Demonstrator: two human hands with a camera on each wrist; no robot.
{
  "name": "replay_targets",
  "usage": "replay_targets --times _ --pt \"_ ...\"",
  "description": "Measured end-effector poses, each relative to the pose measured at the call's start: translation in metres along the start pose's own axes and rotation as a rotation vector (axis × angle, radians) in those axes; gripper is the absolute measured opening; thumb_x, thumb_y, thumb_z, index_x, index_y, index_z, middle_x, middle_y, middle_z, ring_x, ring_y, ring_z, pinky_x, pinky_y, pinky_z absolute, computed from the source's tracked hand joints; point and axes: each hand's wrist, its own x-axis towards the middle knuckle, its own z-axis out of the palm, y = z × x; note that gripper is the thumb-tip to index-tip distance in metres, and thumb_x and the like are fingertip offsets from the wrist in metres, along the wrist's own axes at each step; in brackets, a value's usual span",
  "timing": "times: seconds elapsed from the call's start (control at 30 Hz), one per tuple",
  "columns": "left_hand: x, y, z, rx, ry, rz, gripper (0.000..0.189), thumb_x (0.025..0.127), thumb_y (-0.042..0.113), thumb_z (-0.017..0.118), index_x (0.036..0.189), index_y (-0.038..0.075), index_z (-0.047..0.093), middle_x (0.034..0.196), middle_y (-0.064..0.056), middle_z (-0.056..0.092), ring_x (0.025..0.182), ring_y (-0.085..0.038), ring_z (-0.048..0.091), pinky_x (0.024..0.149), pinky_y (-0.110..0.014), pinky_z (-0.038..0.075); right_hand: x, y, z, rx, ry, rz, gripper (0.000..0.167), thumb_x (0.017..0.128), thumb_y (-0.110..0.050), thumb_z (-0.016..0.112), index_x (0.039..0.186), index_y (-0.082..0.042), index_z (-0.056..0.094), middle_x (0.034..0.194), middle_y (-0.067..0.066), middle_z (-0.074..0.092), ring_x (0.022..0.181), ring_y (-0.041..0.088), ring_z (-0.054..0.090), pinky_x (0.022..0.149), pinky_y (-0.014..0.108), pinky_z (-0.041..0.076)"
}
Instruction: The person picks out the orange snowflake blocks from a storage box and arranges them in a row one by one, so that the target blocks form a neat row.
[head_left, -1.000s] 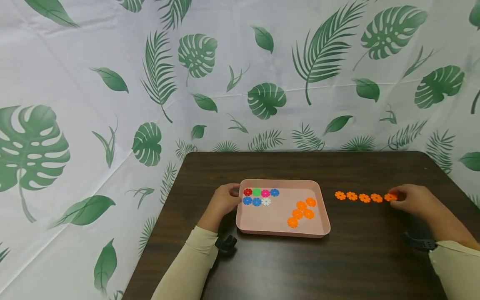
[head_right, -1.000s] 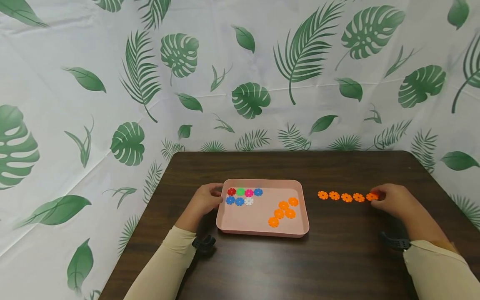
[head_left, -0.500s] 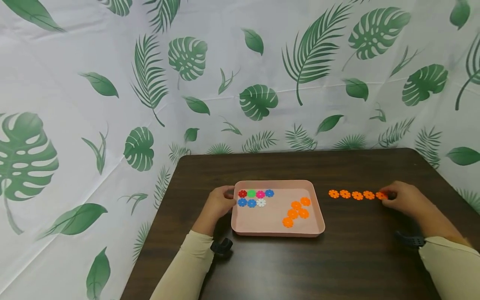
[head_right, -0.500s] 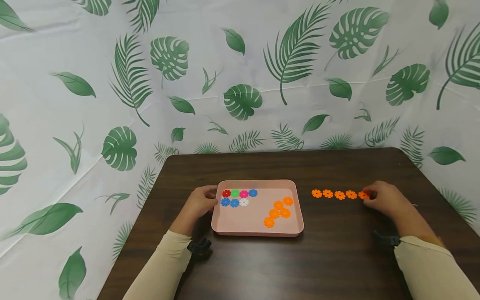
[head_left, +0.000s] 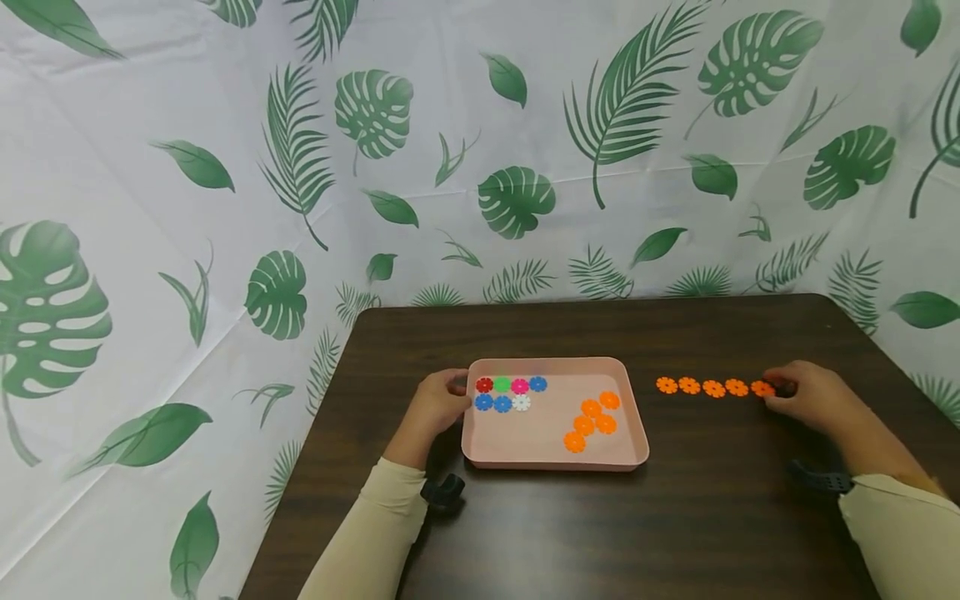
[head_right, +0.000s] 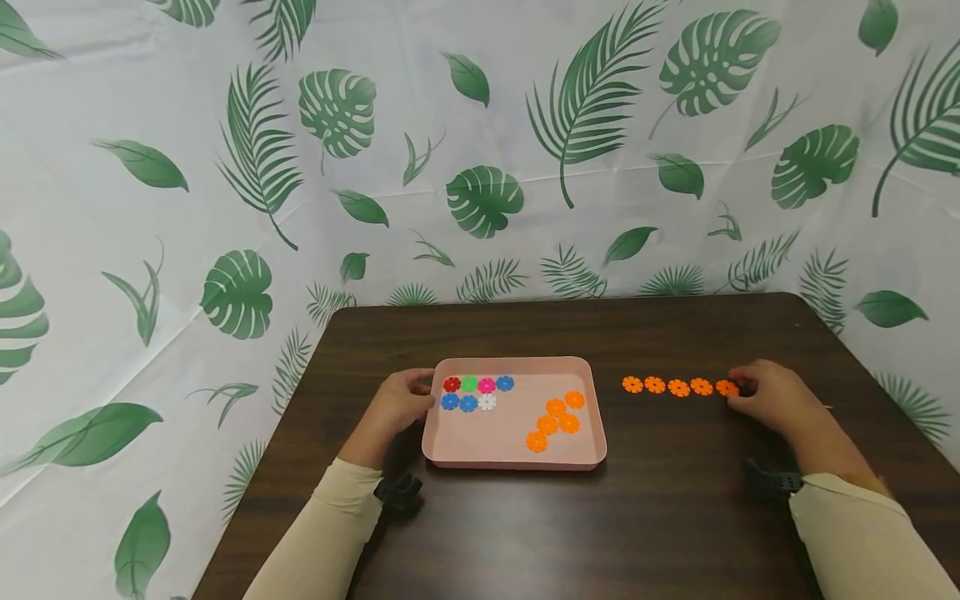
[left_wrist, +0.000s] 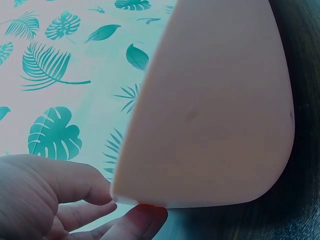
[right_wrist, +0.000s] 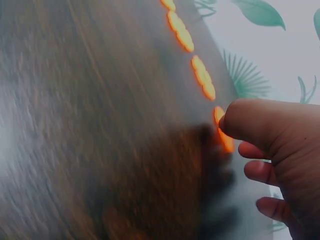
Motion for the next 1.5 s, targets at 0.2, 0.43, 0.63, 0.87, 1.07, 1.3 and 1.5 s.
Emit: replay_targets --times 0.2,0.43,0.63,0.87,1.07,1.3,1.5 --pt "0.001 0.001 0.0 -0.006 0.0 0.019 0.059 0.087 0.009 0.077 0.144 0.014 0.062 0.12 -0.015 0.07 0.087 -0.024 0.072 0.085 -0.046 0.063 0.008 -0.032 -0.007 -0.006 0.068 -0.104 0.052 0.088 -0.023 0.081 0.124 0.012 0.065 0.11 0.027 0.064 0.099 0.047 0.062 0.082 0.066 0.05" --pt "0.001 0.001 0.001 -0.006 0.0 0.019 0.059 0.087 0.01 0.078 0.144 0.015 0.062 0.119 -0.015 0.07 0.088 -0.025 0.071 0.084 -0.046 0.063 0.027 -0.106 -0.02 -0.033 0.129 -0.31 0.043 0.085 -0.022 0.085 0.118 0.003 0.073 0.111 0.019 0.071 0.104 0.042 0.064 0.091 0.065 0.051" --pt "0.001 -0.002 0.001 -0.01 -0.005 0.025 0.06 0.086 0.01 0.077 0.144 0.014 0.062 0.119 -0.015 0.071 0.09 -0.025 0.072 0.084 -0.046 0.063 0.039 -0.166 -0.017 -0.004 0.092 -0.448 0.039 0.084 -0.022 0.087 0.117 -0.004 0.076 0.11 0.01 0.07 0.105 0.035 0.063 0.092 0.06 0.054" --pt "0.002 -0.003 0.001 -0.027 -0.016 0.014 0.06 0.087 0.009 0.077 0.145 0.015 0.061 0.119 -0.015 0.07 0.09 -0.025 0.072 0.085 -0.046 0.063 0.043 -0.22 -0.001 0.01 0.017 -0.573 0.036 0.082 -0.019 0.088 0.116 -0.01 0.078 0.111 0.003 0.069 0.105 0.03 0.064 0.092 0.057 0.055" --pt "0.002 -0.002 0.001 -0.027 -0.009 0.017 0.059 0.086 0.009 0.077 0.144 0.014 0.062 0.119 -0.015 0.07 0.089 -0.025 0.071 0.084 -0.046 0.063 0.044 -0.248 0.015 -0.047 -0.079 -0.594 0.035 0.083 -0.022 0.087 0.115 -0.01 0.078 0.112 0.003 0.07 0.108 0.03 0.063 0.094 0.059 0.051" --pt "0.001 -0.002 0.002 -0.047 -0.019 0.018 0.06 0.087 0.007 0.077 0.145 0.012 0.061 0.121 -0.016 0.07 0.089 -0.025 0.072 0.083 -0.045 0.063 0.041 -0.262 0.028 -0.141 -0.186 -0.544 0.034 0.079 -0.024 0.091 0.109 -0.012 0.08 0.104 -0.001 0.068 0.098 0.022 0.061 0.079 0.048 0.045" --pt "0.001 -0.001 0.0 -0.048 -0.017 0.019 0.06 0.087 0.007 0.077 0.144 0.012 0.061 0.119 -0.016 0.07 0.088 -0.025 0.072 0.083 -0.046 0.063 0.045 -0.264 0.036 -0.18 -0.186 -0.536 0.032 0.078 -0.023 0.091 0.107 -0.015 0.081 0.099 -0.004 0.068 0.096 0.021 0.06 0.077 0.046 0.043"
